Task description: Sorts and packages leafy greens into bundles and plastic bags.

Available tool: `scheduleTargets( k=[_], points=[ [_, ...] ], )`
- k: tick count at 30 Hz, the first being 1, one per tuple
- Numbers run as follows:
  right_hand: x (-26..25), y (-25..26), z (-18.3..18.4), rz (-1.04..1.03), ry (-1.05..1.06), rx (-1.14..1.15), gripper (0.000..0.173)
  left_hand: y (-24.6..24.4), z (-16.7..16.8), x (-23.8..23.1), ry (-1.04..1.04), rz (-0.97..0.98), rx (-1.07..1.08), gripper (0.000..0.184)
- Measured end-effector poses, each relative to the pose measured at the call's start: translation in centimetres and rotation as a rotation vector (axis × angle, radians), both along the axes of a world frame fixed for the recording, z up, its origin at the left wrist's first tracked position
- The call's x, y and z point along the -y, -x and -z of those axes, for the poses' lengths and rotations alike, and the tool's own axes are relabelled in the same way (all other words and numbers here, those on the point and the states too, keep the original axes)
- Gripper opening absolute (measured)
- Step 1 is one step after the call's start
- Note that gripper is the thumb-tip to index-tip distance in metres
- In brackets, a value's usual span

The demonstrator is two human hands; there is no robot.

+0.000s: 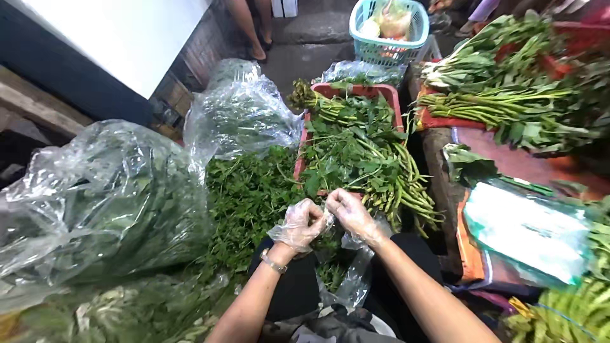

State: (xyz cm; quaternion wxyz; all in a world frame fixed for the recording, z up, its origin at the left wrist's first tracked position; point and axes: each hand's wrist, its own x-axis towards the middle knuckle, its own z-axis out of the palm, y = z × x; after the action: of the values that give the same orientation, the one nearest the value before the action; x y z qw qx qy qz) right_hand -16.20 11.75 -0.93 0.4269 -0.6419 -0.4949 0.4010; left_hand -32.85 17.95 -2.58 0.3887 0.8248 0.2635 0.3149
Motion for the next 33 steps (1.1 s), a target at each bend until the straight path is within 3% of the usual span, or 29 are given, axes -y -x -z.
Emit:
scheduleTargets(
  k=[3, 4, 6, 9, 11, 13, 16, 20, 25, 29, 33],
  points=[
    [-0.1, 0.5, 0.2, 0.044, 0.023, -0.029, 0.015, 0.0, -1.0, 0.7, -0.161, -0.102, -0.109, 0.012],
    [0.0, 0.7, 0.4, 0.065, 0.004, -0.025, 0.015, 0.0, -1.6, 0.9, -0.084, -0.121, -0.161, 0.013],
    [0.1, 0.9, 0.6, 0.084, -0.043, -0.021, 0.015, 0.2, -2.8, 0.5, 0.271, -0.115, -0.218, 0.017],
    [0.9, 0.8, 1.0, 0.041, -0.108, -0.011, 0.017, 0.7, -3.0, -0.6, 0.690, -0.104, -0.078, 0.003],
    [1.6, 0.8, 1.4, -0.025, -0.206, 0.048, 0.018, 0.5, -3.4, -0.6, 0.848, -0.152, 0.014, 0.010],
    [2.3, 1.3, 1.8, -0.086, -0.390, 0.165, 0.018, 0.4, -2.9, -0.3, 0.880, -0.157, 0.102, 0.013],
    [2.5, 1.8, 1.7, -0.041, -0.519, 0.186, 0.017, 0.3, -1.1, 0.3, 0.793, -0.048, 0.182, 0.010],
    [1.9, 0.8, 1.4, 0.021, -0.374, 0.013, 0.015, 0.4, 0.4, 1.1, 0.500, 0.107, 0.185, 0.007],
    [1.6, 1.2, 0.3, 0.051, 0.035, -0.145, 0.011, 0.6, -0.1, 1.8, -0.144, -0.063, 0.007, 0.008],
    [1.2, 1.6, -1.2, 0.068, 0.210, -0.239, 0.008, 1.0, 0.0, 2.0, -0.389, -0.169, -0.037, 0.006],
    [0.7, 1.6, -1.6, 0.033, 0.308, -0.272, 0.002, 1.0, 0.5, 2.3, -0.555, -0.240, -0.043, 0.019]
  ],
)
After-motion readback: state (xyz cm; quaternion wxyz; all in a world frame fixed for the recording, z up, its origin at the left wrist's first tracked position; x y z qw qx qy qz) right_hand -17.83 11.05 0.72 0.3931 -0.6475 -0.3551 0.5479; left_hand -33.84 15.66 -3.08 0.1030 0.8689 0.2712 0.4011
